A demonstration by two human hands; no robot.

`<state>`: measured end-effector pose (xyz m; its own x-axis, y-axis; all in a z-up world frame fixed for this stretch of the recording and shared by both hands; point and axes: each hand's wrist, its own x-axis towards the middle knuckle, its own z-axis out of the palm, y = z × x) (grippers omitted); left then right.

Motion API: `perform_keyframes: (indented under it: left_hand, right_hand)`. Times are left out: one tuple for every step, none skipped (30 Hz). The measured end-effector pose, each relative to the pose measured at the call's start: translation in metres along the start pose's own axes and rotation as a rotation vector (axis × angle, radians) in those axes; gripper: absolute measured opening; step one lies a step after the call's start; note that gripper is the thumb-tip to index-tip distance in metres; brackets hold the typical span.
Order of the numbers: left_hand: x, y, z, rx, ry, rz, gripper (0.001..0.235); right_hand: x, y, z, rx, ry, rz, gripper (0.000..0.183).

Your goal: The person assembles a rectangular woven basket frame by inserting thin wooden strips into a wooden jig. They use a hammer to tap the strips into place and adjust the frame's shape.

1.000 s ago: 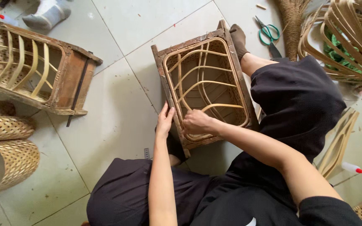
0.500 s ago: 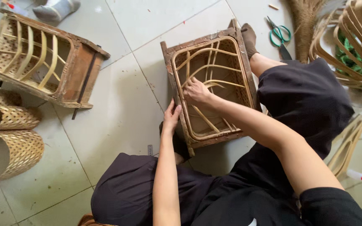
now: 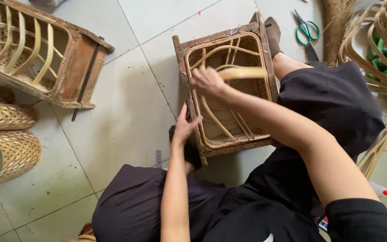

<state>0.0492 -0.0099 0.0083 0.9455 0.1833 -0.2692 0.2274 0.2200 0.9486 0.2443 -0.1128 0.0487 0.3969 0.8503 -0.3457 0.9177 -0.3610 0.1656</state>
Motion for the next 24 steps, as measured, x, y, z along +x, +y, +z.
perform_keyframes:
  left_hand:
    - [-0.001, 0.005, 0.006, 0.051, 0.027, 0.035, 0.095]
    - [-0.001, 0.008, 0.012, 0.103, 0.052, 0.069, 0.101]
    - [0.002, 0.011, 0.016, 0.252, 0.135, -0.004, 0.101]
    - [0.007, 0.013, 0.023, 0.397, 0.216, -0.080, 0.102]
    - [0.013, 0.015, 0.028, 0.541, 0.297, -0.156, 0.103]
    - [0.018, 0.013, 0.035, 0.612, 0.337, -0.169, 0.101]
    - [0.024, 0.011, 0.041, 0.683, 0.376, -0.183, 0.099]
    - [0.029, 0.008, 0.047, 0.754, 0.409, -0.197, 0.097]
    - [0.032, 0.005, 0.052, 0.819, 0.472, -0.125, 0.090]
    - [0.036, 0.003, 0.056, 0.879, 0.530, -0.051, 0.083]
    - [0.039, 0.001, 0.060, 0.937, 0.587, 0.025, 0.076]
    - [0.039, -0.001, 0.063, 0.919, 0.602, 0.045, 0.074]
    - [0.038, -0.002, 0.065, 0.900, 0.617, 0.065, 0.072]
    - [0.037, -0.002, 0.064, 0.885, 0.640, 0.087, 0.070]
    - [0.034, -0.002, 0.065, 0.898, 0.639, 0.059, 0.069]
    - [0.035, 0.001, 0.064, 0.911, 0.643, 0.038, 0.068]
    - [0.034, 0.005, 0.064, 0.923, 0.647, 0.017, 0.068]
    - [0.033, 0.008, 0.065, 0.925, 0.646, 0.011, 0.068]
    - [0.033, 0.010, 0.067, 0.926, 0.644, 0.004, 0.068]
    - [0.036, 0.014, 0.069, 0.930, 0.644, -0.001, 0.067]
    - [0.038, 0.017, 0.069, 0.933, 0.635, -0.014, 0.068]
    - [0.036, 0.017, 0.070, 0.935, 0.632, -0.036, 0.068]
    - [0.035, 0.016, 0.072, 0.937, 0.628, -0.058, 0.068]
    - [0.032, 0.016, 0.070, 0.946, 0.633, -0.055, 0.067]
  right_hand:
    - [0.007, 0.010, 0.005, -0.059, 0.000, -0.020, 0.041]
    - [0.012, 0.015, 0.013, -0.029, 0.030, -0.039, 0.044]
    - [0.018, 0.019, 0.020, 0.002, 0.060, -0.058, 0.048]
    - [0.024, 0.022, 0.026, 0.032, 0.087, -0.076, 0.052]
    - [0.032, 0.027, 0.030, 0.075, 0.132, -0.092, 0.053]
    - [0.036, 0.028, 0.035, 0.123, 0.169, -0.109, 0.055]
    - [0.039, 0.028, 0.039, 0.172, 0.207, -0.126, 0.057]
    - [0.038, 0.029, 0.041, 0.210, 0.206, -0.142, 0.055]
    - [0.036, 0.032, 0.042, 0.248, 0.205, -0.159, 0.053]
    - [0.032, 0.035, 0.040, 0.284, 0.201, -0.171, 0.051]
    - [0.027, 0.039, 0.036, 0.335, 0.215, -0.179, 0.053]
    - [0.021, 0.041, 0.031, 0.391, 0.229, -0.190, 0.055]
    - [0.014, 0.042, 0.025, 0.446, 0.243, -0.201, 0.058]
    - [0.010, 0.041, 0.017, 0.424, 0.164, -0.167, 0.059]
    - [0.004, 0.038, 0.009, 0.401, 0.084, -0.135, 0.060]
    - [0.003, 0.035, -0.001, 0.371, 0.010, -0.104, 0.061]
    - [0.003, 0.030, -0.009, 0.366, -0.021, -0.083, 0.062]
    - [0.002, 0.025, -0.015, 0.360, -0.049, -0.059, 0.062]
    - [0.000, 0.024, -0.018, 0.354, -0.078, -0.034, 0.063]
    - [0.001, 0.024, -0.020, 0.356, -0.075, -0.036, 0.059]
    - [0.002, 0.024, -0.020, 0.359, -0.073, -0.038, 0.055]
    - [0.003, 0.022, -0.016, 0.362, -0.074, -0.049, 0.051]
    - [0.004, 0.022, -0.011, 0.363, -0.080, -0.058, 0.049]
    - [0.006, 0.021, -0.005, 0.368, -0.085, -0.068, 0.047]
